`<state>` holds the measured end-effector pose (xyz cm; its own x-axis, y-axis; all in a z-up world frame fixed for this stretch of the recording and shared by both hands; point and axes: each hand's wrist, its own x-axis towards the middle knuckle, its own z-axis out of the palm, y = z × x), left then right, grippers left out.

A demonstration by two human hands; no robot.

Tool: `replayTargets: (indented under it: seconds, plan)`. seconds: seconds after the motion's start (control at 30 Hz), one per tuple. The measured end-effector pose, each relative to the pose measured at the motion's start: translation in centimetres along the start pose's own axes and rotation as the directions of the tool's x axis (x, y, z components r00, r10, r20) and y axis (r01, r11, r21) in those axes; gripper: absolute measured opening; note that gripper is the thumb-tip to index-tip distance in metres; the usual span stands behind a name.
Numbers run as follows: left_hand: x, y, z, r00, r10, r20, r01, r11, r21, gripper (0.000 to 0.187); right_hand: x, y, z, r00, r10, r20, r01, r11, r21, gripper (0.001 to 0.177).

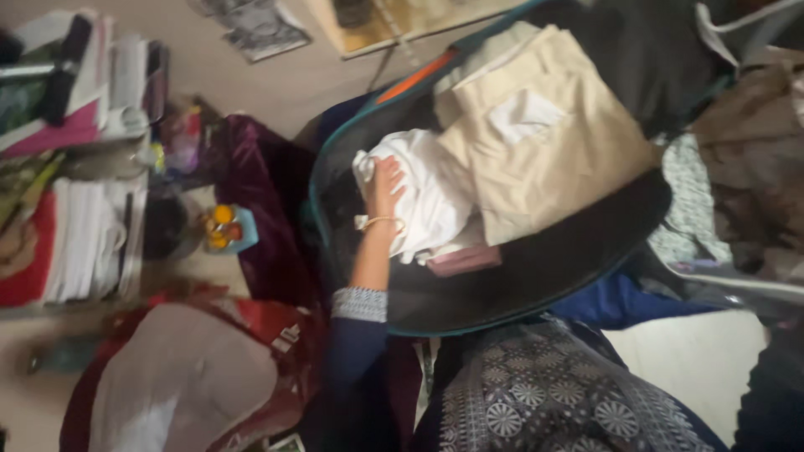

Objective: The person packs various clothes into a large blue and orange travel bag and a smaller grey organizer by hand, placing items like shirts, pants, and small garments inside.

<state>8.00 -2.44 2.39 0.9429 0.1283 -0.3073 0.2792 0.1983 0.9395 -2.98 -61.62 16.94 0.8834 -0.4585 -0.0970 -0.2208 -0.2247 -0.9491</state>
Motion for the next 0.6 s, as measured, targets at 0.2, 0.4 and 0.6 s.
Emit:
replayTargets:
  seconds: [0.2, 0.4, 0.6]
  plan:
    - [-2.7, -1.9, 3.3, 0.889, -0.287, 0.358, 0.440, 0.752, -0.490, 0.097, -1.3, -7.7, 15.9, 0.915, 0.013, 0.402, -0.029, 0.999, 0.036, 0.053]
    - [-8.5, 5.1, 2.3, 0.949, -0.145, 0.282, 0.309, 0.616, -0.724, 0.090, -7.4, -10.4, 35.1, 0.730, 0.026, 0.683, -0.300, 0.910, 0.286, 0.043]
    - [-3.2, 3.4, -2.5, 0.987, -0.036, 0.155, 0.120, 0.809, -0.576, 0.073, -4.7, -3.7, 41.5, 0.738, 0.153, 0.658, -0.350, 0.919, 0.180, 0.029]
